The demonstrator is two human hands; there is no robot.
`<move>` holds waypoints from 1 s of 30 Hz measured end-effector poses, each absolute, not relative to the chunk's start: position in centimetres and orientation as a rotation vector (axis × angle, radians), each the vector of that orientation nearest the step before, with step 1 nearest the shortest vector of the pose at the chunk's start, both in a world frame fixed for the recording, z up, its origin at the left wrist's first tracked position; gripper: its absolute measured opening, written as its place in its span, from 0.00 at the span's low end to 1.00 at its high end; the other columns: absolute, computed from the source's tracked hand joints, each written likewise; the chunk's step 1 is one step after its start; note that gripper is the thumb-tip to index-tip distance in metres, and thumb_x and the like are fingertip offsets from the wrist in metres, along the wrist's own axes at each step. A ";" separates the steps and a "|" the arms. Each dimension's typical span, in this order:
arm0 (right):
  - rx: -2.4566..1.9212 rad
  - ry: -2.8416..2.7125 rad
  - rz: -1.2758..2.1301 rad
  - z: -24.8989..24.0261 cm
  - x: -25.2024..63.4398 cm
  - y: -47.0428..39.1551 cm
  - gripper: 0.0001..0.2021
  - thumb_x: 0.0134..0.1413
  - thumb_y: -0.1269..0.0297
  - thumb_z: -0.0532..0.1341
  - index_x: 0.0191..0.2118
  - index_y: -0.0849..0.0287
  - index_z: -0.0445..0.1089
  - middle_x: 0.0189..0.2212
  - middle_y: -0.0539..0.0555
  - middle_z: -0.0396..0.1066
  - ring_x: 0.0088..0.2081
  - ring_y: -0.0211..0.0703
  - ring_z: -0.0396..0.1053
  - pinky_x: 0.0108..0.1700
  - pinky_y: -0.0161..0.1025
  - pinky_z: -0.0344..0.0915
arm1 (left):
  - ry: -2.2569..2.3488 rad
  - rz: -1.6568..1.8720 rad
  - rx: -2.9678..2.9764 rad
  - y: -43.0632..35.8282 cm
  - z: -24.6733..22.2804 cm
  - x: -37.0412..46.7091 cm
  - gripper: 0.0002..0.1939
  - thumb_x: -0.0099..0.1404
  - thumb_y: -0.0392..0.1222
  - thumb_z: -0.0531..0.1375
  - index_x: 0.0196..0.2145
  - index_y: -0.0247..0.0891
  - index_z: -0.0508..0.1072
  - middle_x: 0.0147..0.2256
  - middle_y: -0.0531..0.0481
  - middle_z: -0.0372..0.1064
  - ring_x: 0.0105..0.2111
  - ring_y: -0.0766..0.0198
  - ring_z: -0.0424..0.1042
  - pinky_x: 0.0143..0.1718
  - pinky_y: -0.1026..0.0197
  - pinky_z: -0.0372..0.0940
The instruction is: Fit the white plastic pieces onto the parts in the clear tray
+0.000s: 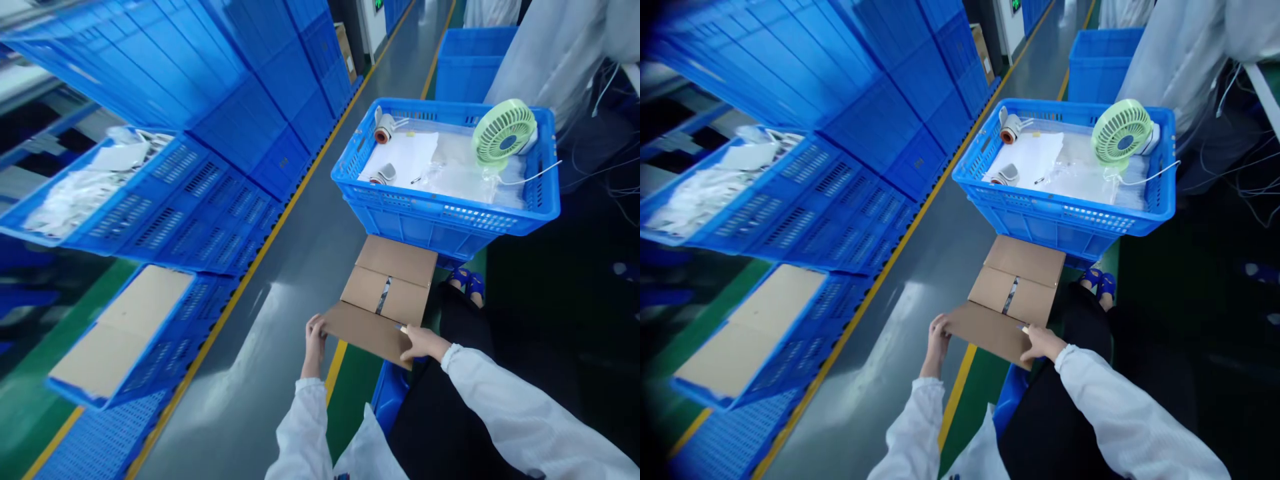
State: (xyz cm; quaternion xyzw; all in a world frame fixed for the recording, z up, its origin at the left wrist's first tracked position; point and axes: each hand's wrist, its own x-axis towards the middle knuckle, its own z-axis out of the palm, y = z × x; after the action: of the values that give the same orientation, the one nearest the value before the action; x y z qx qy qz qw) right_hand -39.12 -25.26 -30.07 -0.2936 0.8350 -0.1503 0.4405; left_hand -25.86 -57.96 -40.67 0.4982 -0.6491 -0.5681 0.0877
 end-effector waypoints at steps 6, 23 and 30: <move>-0.708 2.283 -0.119 -31.7 -40.4 -26.0 0.20 0.53 0.63 0.64 0.50 0.65 0.65 0.41 0.61 0.73 0.42 0.50 0.74 0.41 0.42 0.67 | -2.098 -1.483 1.631 -56.6 -41.3 -20.6 0.19 0.66 0.52 0.51 0.53 0.49 0.60 0.50 0.45 0.66 0.50 0.56 0.71 0.42 0.56 0.71; -1.239 2.512 -0.061 -34.2 -56.1 -24.3 0.09 0.61 0.73 0.50 0.37 0.58 0.67 0.39 0.58 0.69 0.43 0.47 0.63 0.46 0.40 0.56 | -3.683 -0.504 0.943 -58.9 -40.7 -40.0 0.31 0.44 0.34 0.66 0.48 0.37 0.71 0.43 0.33 0.72 0.43 0.40 0.74 0.42 0.49 0.66; -0.972 2.732 -0.019 -31.8 -62.1 -23.0 0.14 0.62 0.77 0.46 0.47 0.62 0.64 0.43 0.64 0.68 0.41 0.48 0.69 0.40 0.39 0.59 | -3.638 -0.396 0.810 -53.5 -43.7 -47.2 0.49 0.52 0.54 0.63 0.65 0.33 0.49 0.62 0.24 0.49 0.60 0.33 0.53 0.52 0.39 0.57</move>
State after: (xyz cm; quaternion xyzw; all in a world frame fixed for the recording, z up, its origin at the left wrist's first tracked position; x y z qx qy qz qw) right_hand -62.05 -22.99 -31.75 -0.3328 0.9353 -0.0063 0.1203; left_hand -47.22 -53.48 -43.72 0.2063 -0.9263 -0.1010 -0.2986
